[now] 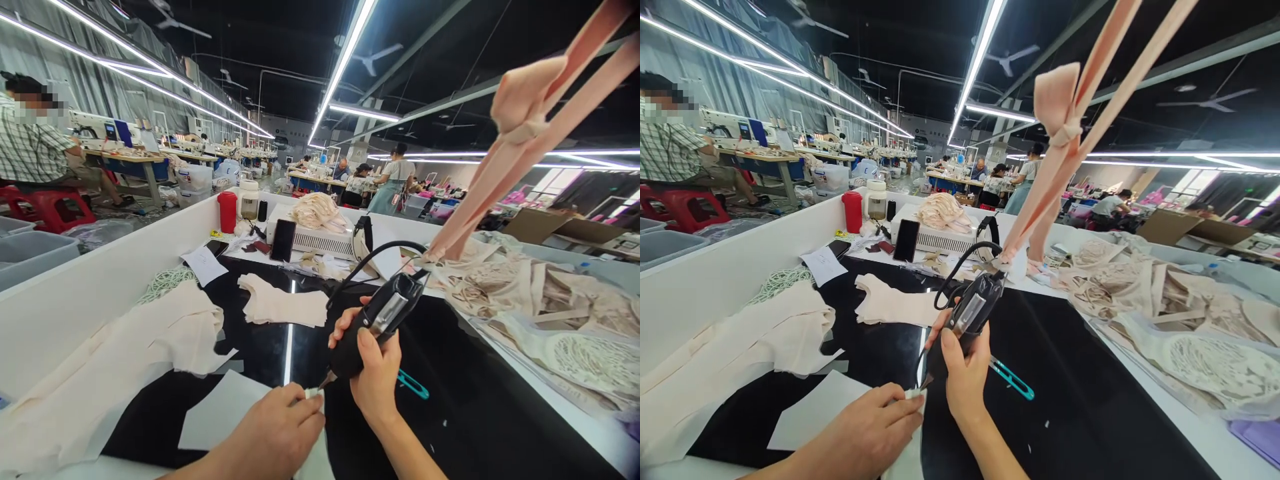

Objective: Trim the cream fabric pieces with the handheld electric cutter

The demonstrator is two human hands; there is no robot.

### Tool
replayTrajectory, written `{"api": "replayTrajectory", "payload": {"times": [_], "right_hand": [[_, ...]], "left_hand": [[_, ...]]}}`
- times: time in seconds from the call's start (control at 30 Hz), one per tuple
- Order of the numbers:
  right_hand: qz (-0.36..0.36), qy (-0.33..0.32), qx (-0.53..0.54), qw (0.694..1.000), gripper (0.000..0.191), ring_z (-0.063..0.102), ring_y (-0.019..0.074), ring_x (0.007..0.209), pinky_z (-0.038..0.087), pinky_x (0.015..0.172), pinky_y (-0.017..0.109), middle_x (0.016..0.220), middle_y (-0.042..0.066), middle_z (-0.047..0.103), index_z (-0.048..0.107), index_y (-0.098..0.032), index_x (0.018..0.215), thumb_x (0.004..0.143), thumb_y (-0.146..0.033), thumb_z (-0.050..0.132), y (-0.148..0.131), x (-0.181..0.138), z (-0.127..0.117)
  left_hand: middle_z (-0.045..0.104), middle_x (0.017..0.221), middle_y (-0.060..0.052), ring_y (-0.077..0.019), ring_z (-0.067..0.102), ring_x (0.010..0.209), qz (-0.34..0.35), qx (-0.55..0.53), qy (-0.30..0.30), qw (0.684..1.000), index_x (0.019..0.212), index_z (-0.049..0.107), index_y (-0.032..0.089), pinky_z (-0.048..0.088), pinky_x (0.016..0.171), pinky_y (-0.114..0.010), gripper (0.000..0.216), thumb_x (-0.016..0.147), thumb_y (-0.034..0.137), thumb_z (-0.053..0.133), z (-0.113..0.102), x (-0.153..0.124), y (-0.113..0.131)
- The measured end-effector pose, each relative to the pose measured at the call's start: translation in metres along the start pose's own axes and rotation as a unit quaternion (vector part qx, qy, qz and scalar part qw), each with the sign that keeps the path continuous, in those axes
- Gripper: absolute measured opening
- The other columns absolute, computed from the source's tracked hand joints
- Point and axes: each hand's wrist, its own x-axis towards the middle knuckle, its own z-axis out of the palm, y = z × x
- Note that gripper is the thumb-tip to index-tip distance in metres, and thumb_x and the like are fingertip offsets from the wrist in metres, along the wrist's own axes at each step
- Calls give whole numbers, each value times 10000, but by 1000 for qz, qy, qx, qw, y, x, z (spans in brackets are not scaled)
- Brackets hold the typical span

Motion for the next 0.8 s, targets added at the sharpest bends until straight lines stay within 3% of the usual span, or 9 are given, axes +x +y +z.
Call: {"api": "replayTrajectory", "payload": {"times": [0.13, 0.3, 0.37, 0.53, 0.8], "right_hand": [[-13, 13, -23, 1000, 468, 654, 156, 652, 587, 583, 316, 911, -11, 686, 579, -292, 1251, 889, -458, 824, -8, 2, -6], [-14, 27, -51, 998, 461, 653, 153, 640, 589, 590, 312, 879, -18, 688, 589, -289, 1245, 890, -453, 834, -18, 1, -17], [-15, 26, -59, 998, 441, 654, 148, 644, 595, 597, 307, 874, -23, 688, 595, -294, 1234, 895, -436, 839, -21, -1, -21], [-21, -1, -59, 998, 449, 688, 164, 671, 640, 613, 336, 927, -7, 711, 608, -310, 1263, 894, -399, 848, -32, -3, -28], [5, -26, -97, 995, 405, 771, 224, 771, 707, 658, 400, 1013, 56, 761, 673, -264, 1178, 858, -366, 900, -42, -6, -43]], "left_hand": [[762, 1032, -43, -159, 695, 898, -4, 4, -11, 1000, 946, 665, 163, 557, 834, -287, 150, 1004, 31, 623, 0, 2, -2], [781, 1203, -56, -172, 704, 966, -14, 10, 16, 1000, 1071, 684, 157, 549, 887, -298, 137, 991, 53, 645, 3, 0, -2], [787, 1181, -48, -171, 694, 928, -19, 8, 22, 1000, 1068, 690, 154, 544, 879, -295, 153, 981, 40, 637, 2, 0, -2], [778, 1204, -49, -179, 683, 947, -2, 12, -17, 1000, 1035, 712, 181, 532, 872, -304, 71, 1011, 123, 678, -4, 1, -7], [788, 1198, -10, -187, 674, 913, -119, -8, -28, 992, 1127, 717, 201, 533, 849, -325, 111, 1021, 169, 722, -11, -1, -31]]}}
